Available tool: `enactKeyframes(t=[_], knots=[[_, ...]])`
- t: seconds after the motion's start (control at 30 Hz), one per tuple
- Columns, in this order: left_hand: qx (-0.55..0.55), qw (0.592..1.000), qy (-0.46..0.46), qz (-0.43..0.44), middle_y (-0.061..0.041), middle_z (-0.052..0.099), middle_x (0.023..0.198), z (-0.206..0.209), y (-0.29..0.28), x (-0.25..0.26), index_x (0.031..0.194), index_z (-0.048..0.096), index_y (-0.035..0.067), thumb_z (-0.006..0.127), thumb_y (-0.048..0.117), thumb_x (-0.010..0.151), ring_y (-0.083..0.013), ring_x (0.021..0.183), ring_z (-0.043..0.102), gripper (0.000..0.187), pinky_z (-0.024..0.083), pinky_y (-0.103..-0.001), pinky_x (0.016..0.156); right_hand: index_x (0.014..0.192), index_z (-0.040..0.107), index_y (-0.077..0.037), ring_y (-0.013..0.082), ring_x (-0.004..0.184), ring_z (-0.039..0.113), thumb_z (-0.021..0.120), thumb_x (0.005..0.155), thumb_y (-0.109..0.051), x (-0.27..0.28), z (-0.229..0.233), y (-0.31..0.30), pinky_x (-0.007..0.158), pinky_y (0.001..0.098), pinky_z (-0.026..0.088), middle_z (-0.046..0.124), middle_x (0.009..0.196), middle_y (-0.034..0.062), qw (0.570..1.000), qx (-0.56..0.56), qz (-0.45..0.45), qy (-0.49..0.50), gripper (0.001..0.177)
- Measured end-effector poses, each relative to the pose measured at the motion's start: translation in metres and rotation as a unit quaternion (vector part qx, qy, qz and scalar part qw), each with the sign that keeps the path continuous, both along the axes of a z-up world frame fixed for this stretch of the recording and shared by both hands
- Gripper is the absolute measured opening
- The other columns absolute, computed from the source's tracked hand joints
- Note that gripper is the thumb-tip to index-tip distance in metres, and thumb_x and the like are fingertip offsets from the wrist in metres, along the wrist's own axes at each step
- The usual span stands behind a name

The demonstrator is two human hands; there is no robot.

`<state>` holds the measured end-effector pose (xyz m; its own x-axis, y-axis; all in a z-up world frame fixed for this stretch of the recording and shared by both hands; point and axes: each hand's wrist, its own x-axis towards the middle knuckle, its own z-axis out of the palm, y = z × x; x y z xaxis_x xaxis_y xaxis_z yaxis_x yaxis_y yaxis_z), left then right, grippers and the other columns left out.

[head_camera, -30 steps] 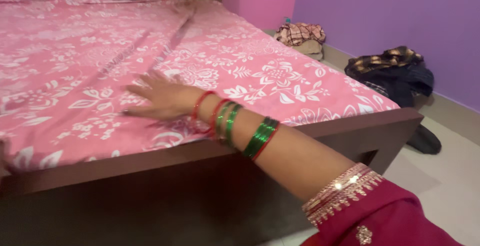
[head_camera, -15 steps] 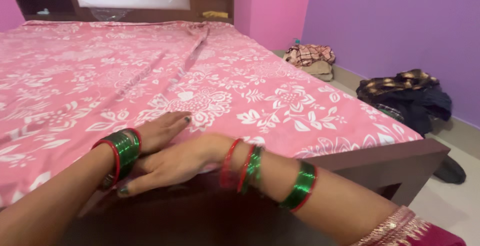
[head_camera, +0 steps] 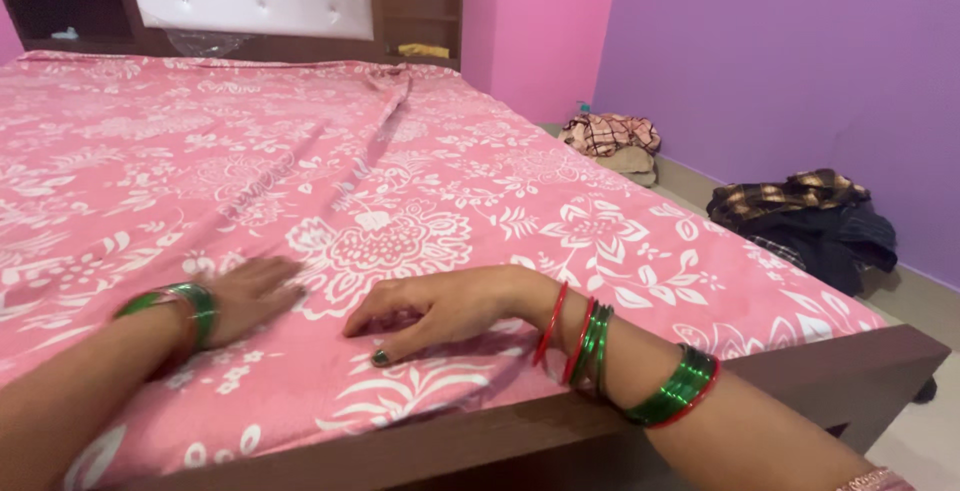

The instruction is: The person spreads and smooths a pink floral bedsheet over a wooden bed frame, tucking the edges of the sheet under the mattress by hand.

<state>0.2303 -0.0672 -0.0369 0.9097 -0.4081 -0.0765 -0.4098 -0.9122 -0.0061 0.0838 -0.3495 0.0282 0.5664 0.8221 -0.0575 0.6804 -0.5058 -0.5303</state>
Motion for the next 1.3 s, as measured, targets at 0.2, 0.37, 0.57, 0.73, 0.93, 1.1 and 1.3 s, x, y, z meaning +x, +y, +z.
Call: enactKeyframes(t=[0.2, 0.37, 0.57, 0.73, 0.93, 1.1, 1.3], knots=[[0.015, 0.979, -0.026, 0.202, 0.006, 0.015, 0.174, 0.014, 0.065, 0.022, 0.164, 0.023, 0.033, 0.030, 0.074, 0.095, -0.0226, 0.161, 0.014, 0.080, 0.014, -0.065, 0.127, 0.147, 0.054, -0.008, 0.0246, 0.134, 0.056, 0.063, 0.099, -0.035, -0.004, 0.009, -0.001, 0.114, 0.0363, 0.045, 0.057, 0.144, 0.0136, 0.995, 0.040, -0.015, 0.088, 0.056], [-0.053, 0.939, -0.085, 0.330, -0.005, 0.035, 0.167, 0.033, 0.065, -0.013, 0.160, 0.038, 0.024, 0.054, 0.068, 0.091, -0.0309, 0.154, 0.032, 0.083, 0.025, -0.068, 0.120, 0.151, 0.047, -0.011, 0.0291, 0.133, 0.054, 0.058, 0.098, -0.039, -0.005, 0.015, 0.046, 0.111, 0.0405, 0.045, 0.052, 0.149, 0.0153, 0.998, -0.052, -0.029, -0.015, 0.061], [-0.107, 0.910, -0.087, 0.391, -0.016, 0.066, 0.144, 0.021, 0.096, 0.006, 0.143, 0.063, 0.011, 0.066, 0.059, 0.092, -0.0356, 0.136, 0.058, 0.070, 0.040, -0.054, 0.113, 0.162, 0.034, -0.005, 0.0385, 0.146, 0.041, 0.045, 0.107, -0.043, -0.015, -0.022, 0.094, 0.121, 0.0451, 0.032, 0.041, 0.159, 0.0250, 0.985, 0.013, 0.071, -0.154, 0.068], [-0.124, 0.918, -0.130, 0.354, -0.020, 0.067, 0.140, 0.025, 0.102, 0.002, 0.138, 0.069, 0.011, 0.056, 0.026, 0.101, -0.0402, 0.127, 0.066, 0.043, 0.053, -0.054, 0.101, 0.158, 0.036, -0.001, 0.0360, 0.150, 0.039, 0.044, 0.109, -0.043, -0.013, -0.021, 0.078, 0.125, 0.0424, 0.029, 0.040, 0.163, 0.0231, 0.987, 0.040, 0.083, -0.131, 0.066], [-0.093, 0.922, -0.047, 0.373, -0.015, 0.075, 0.138, 0.022, 0.096, -0.002, 0.136, 0.072, 0.014, 0.058, 0.035, 0.102, -0.0302, 0.127, 0.073, 0.043, 0.053, -0.051, 0.107, 0.157, 0.041, -0.001, 0.0341, 0.146, 0.046, 0.048, 0.105, -0.045, -0.010, -0.023, 0.077, 0.123, 0.0411, 0.036, 0.047, 0.159, 0.0210, 0.988, 0.037, 0.064, -0.132, 0.068], [0.194, 0.919, -0.180, 0.291, -0.007, 0.067, 0.141, 0.014, 0.147, 0.031, 0.133, 0.073, 0.021, 0.061, 0.065, 0.093, -0.0225, 0.130, 0.066, 0.060, 0.054, -0.041, 0.106, 0.156, 0.044, -0.004, 0.0352, 0.143, 0.048, 0.051, 0.105, -0.046, -0.004, -0.023, 0.080, 0.120, 0.0419, 0.037, 0.049, 0.156, 0.0215, 0.989, 0.048, 0.065, -0.124, 0.066], [-0.116, 0.925, -0.083, 0.352, -0.023, 0.078, 0.123, 0.003, 0.168, 0.067, 0.125, 0.079, 0.008, 0.046, 0.071, 0.103, -0.0368, 0.114, 0.074, 0.074, 0.054, -0.050, 0.103, 0.153, 0.048, -0.007, 0.0341, 0.138, 0.054, 0.053, 0.104, -0.049, -0.004, -0.017, 0.083, 0.118, 0.0429, 0.040, 0.057, 0.148, 0.0193, 0.988, 0.026, 0.052, -0.141, 0.065]])
